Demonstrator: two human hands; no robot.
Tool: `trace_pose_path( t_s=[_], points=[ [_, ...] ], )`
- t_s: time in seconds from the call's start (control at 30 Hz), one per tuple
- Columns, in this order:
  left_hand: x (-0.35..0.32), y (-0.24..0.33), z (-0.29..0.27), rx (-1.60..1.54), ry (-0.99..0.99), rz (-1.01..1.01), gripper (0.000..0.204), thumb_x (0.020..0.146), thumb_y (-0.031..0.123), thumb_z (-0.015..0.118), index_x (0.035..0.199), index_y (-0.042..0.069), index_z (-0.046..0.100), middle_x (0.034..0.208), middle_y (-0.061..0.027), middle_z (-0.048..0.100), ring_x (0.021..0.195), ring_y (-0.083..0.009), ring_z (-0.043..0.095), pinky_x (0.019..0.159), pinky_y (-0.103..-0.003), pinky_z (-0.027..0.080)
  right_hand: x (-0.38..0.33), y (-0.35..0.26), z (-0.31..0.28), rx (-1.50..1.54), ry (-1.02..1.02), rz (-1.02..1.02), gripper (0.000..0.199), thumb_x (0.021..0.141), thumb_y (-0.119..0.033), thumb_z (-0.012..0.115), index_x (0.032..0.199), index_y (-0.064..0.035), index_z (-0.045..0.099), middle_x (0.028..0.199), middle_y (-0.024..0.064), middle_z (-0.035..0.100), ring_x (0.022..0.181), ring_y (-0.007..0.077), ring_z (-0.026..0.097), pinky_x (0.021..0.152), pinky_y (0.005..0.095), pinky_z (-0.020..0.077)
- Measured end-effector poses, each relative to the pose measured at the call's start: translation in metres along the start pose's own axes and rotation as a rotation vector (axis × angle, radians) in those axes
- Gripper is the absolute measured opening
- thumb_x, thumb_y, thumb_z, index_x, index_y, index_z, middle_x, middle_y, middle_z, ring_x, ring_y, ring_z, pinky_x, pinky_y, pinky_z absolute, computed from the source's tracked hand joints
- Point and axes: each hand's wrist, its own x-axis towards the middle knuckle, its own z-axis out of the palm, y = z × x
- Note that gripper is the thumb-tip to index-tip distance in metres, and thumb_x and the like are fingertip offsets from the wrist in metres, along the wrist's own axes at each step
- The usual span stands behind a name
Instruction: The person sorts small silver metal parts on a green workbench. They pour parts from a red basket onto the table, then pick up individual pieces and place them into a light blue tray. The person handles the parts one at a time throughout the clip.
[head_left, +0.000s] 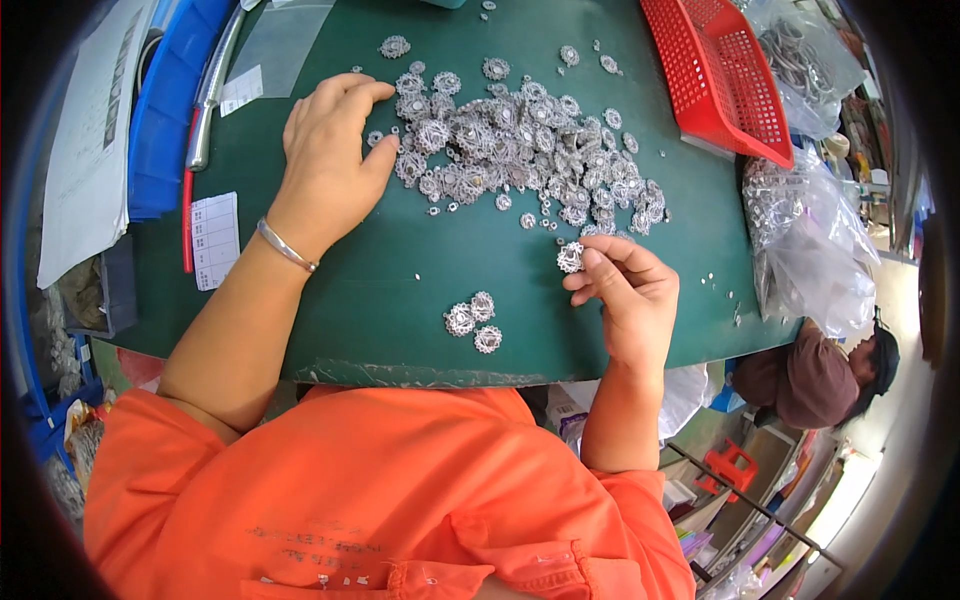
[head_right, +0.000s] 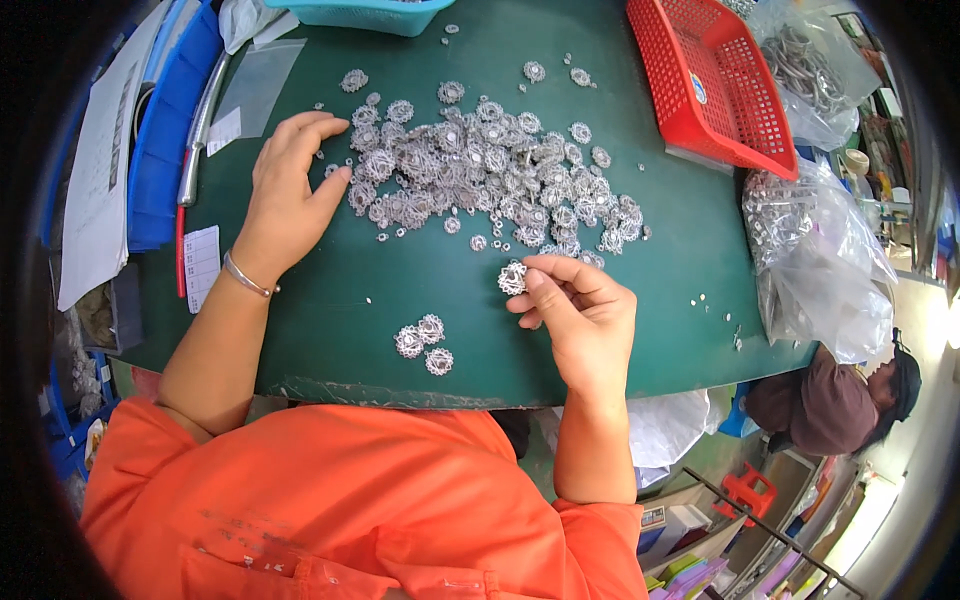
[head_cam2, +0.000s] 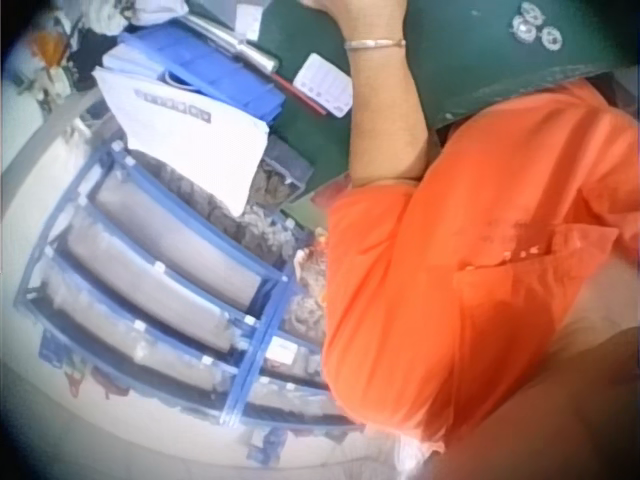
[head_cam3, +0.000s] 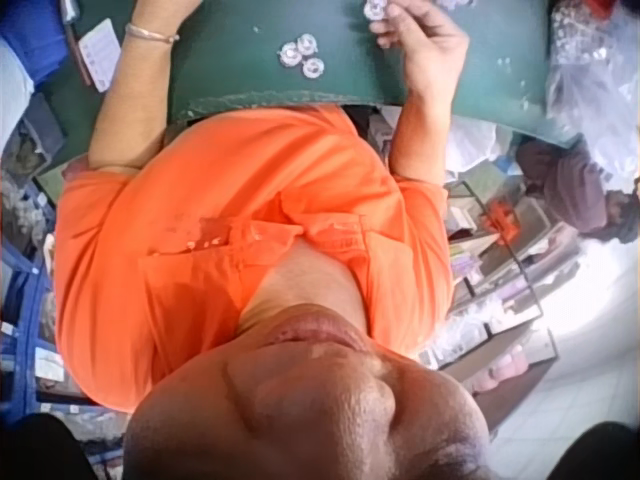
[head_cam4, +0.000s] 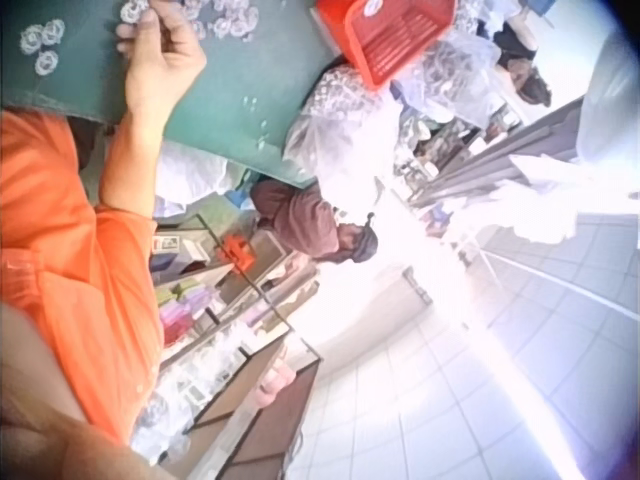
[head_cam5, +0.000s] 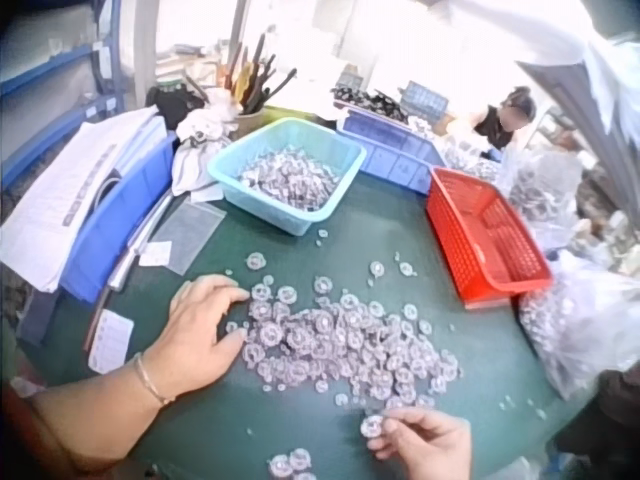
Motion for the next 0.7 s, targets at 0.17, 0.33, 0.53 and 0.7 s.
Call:
trace_pose_path(
  t_s=[0.17,0.33,0.53,0.7],
  points=[
    [0.0,-0.004,0.004,0.021,0.016,0.033,0.039,0.078,0.008,0.067,0.117,0.006,0.059,0.122,-0.0132,0.056,0.117,-0.0328,0.052,0.1,-0.04,0.04,-0.019,0.004,0.009,-0.427,-0.11,-0.305,0.012,0.083,0.003,0.068,0.094,0.0001,0.069,0.077,0.0082,0.067,0.064,0.0144,0.065,0.058,0.0252,0.05],
    [0.0,-0.005,0.004,-0.003,0.008,0.03,0.038,0.079,0.008,0.066,0.116,0.005,0.059,0.123,-0.0138,0.056,0.117,-0.0328,0.053,0.1,-0.039,0.041,-0.019,0.007,0.007,-0.754,0.028,-0.592,0.014,0.079,0.007,0.067,0.091,0.0001,0.067,0.086,0.0128,0.064,0.075,0.0252,0.064,0.065,0.0313,0.0516],
    [0.0,-0.005,0.003,0.005,-0.003,0.022,0.038,0.08,0.007,0.066,0.117,0.005,0.059,0.123,-0.0143,0.055,0.118,-0.0327,0.052,0.101,-0.039,0.041,-0.026,0.006,-0.01,-0.73,0.085,-0.6,0.017,0.076,0.009,0.068,0.09,-0.0013,0.066,0.087,0.0113,0.065,0.075,0.0254,0.062,0.066,0.0329,0.0506],
    [0.001,-0.005,0.004,-0.03,0.007,0.013,0.039,0.078,0.01,0.068,0.115,0.007,0.061,0.122,-0.0119,0.056,0.116,-0.032,0.052,0.102,-0.041,0.037,-0.029,0.022,0.011,-0.925,-0.136,-0.877,0.026,0.07,0.005,0.075,0.093,-0.0024,0.067,0.092,0.0112,0.068,0.078,0.0262,0.064,0.067,0.0316,0.0499]
  ],
)
